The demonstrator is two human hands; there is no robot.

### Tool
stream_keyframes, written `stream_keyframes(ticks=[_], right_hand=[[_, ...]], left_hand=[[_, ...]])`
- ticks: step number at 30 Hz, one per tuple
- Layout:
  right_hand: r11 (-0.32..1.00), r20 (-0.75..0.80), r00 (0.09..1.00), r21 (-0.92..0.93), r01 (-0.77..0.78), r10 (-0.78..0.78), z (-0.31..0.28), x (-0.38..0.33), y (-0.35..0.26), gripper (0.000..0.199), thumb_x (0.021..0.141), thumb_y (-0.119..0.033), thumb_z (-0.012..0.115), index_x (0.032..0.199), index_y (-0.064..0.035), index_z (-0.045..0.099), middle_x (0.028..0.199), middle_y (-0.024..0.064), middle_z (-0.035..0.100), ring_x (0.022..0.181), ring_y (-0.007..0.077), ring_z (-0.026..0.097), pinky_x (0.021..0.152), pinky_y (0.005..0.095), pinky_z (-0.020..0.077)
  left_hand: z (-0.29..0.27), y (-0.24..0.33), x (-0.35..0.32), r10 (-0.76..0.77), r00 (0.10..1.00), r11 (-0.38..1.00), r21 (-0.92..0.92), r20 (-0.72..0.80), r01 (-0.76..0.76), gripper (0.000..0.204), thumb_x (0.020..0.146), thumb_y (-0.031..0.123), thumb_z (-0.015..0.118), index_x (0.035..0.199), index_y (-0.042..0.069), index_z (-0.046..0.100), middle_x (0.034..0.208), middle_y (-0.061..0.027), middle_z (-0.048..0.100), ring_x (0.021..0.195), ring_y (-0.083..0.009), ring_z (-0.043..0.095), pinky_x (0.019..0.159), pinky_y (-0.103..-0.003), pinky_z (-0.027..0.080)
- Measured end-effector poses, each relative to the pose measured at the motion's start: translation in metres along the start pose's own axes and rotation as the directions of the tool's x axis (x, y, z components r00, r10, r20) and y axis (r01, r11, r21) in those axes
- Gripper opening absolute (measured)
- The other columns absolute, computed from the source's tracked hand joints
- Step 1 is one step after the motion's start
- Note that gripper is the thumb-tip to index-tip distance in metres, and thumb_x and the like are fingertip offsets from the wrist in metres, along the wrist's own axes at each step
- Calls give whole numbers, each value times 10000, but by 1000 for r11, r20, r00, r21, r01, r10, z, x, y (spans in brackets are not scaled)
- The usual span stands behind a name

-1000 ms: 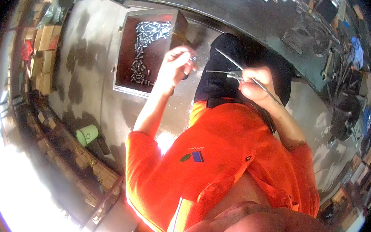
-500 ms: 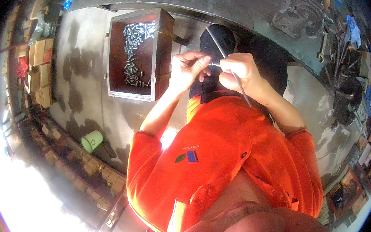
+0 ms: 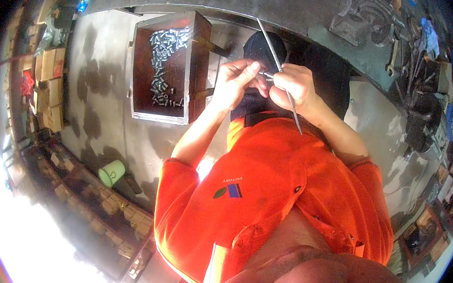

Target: The person sits on the floor and repeatedly picks up small metal fasteners from a wooden box, inserts them into a tool held in the right hand, and places the assembled fasteners onto a nearby metal surface. The process is repeated continuously.

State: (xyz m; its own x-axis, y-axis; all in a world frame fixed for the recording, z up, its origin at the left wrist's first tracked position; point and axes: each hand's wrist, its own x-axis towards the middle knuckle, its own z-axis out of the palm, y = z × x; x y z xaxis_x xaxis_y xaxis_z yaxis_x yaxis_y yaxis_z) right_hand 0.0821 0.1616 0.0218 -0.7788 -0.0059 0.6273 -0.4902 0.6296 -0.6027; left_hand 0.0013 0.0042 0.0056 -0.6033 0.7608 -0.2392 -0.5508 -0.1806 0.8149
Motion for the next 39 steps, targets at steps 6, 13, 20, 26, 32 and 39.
stream_keyframes(ticks=[6,13,20,26,32,39], right_hand=[[425,271,760,696,-578,590,17,-19,10,202,728,-47,517,545,11,454,623,85,574,556,128,549,485,271,438],[369,265,723,719,-589,638,-13,-17,10,226,709,-12,485,502,-27,397,486,45,425,441,158,533,431,291,450],[718,296,896,537,-443,331,-30,-9,-24,234,597,-46,567,498,-47,355,445,45,334,386,152,378,403,299,280],[747,313,875,461,-480,369,-20,-11,-26,222,626,-62,558,508,-58,370,451,43,325,391,140,345,407,299,262],[813,294,880,353,-463,374,13,-2,1,185,664,-110,554,549,-31,432,457,92,379,403,141,389,419,335,315],[524,307,739,547,-653,600,-26,-6,-3,204,648,-16,486,478,-44,376,469,52,470,473,130,549,463,281,448]], left_hand=[[0,-1,2,81,997,967,241,16,-83,180,876,88,569,944,-78,572,707,-123,623,597,-175,611,554,-270,513],[-27,17,11,475,877,468,825,66,-316,144,724,37,679,864,25,645,806,-81,653,650,-140,628,573,-261,496],[-42,13,12,558,818,118,961,143,-249,202,647,40,705,840,56,647,742,-99,596,599,-250,608,532,-307,486],[-43,9,10,561,785,37,939,263,-341,252,619,-7,712,856,34,637,727,-88,576,538,-200,562,486,-294,445],[-23,0,16,514,730,-76,872,450,-484,258,618,45,707,863,61,630,704,-82,554,561,-247,576,481,-326,457],[-62,17,56,550,786,-76,954,283,-290,226,656,187,742,828,68,654,797,-96,633,605,-248,624,548,-321,506]])
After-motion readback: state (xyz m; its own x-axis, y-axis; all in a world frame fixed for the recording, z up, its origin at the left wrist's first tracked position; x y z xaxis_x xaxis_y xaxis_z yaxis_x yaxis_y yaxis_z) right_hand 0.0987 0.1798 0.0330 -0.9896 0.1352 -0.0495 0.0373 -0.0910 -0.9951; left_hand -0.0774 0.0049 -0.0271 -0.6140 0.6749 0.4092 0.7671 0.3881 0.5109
